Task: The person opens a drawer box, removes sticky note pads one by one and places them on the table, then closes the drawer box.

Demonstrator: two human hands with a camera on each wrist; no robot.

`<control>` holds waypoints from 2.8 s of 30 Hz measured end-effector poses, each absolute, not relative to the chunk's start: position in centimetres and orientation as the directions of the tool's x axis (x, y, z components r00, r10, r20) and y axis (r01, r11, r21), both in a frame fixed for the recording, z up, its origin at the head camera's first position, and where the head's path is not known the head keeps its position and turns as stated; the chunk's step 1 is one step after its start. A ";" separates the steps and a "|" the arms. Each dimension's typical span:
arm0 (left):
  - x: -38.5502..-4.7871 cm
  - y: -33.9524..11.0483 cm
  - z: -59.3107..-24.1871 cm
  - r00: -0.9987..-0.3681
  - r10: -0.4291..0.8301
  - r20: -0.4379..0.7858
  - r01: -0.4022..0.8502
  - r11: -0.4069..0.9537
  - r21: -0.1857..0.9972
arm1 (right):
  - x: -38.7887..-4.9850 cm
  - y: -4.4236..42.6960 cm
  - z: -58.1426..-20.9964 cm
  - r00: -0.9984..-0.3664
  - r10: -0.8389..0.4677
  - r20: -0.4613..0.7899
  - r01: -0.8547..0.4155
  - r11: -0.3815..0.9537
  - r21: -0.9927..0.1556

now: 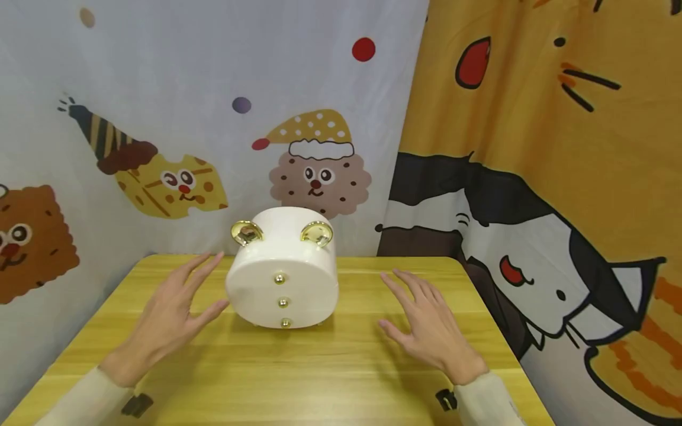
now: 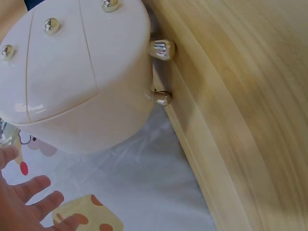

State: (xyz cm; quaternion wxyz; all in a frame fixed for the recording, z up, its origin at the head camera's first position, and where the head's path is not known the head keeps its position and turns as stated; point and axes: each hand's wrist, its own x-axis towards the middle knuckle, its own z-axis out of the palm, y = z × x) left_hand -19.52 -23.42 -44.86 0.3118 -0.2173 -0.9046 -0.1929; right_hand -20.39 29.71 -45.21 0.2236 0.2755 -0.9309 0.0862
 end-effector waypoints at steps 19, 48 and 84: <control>-19.0 -22.1 -44.5 -0.738 0.261 0.622 0.504 0.826 0.252 | -19.9 28.0 -43.9 -0.691 -0.505 0.517 -0.608 0.793 -0.038; -19.4 -20.4 -43.1 -0.727 0.232 0.646 0.511 0.811 0.285 | -19.6 24.8 -42.3 -0.641 -0.543 0.542 -0.673 0.737 -0.057; -20.7 -18.3 -42.3 -0.701 0.186 0.688 0.536 0.774 0.337 | -19.8 20.6 -39.8 -0.590 -0.597 0.544 -0.762 0.635 -0.130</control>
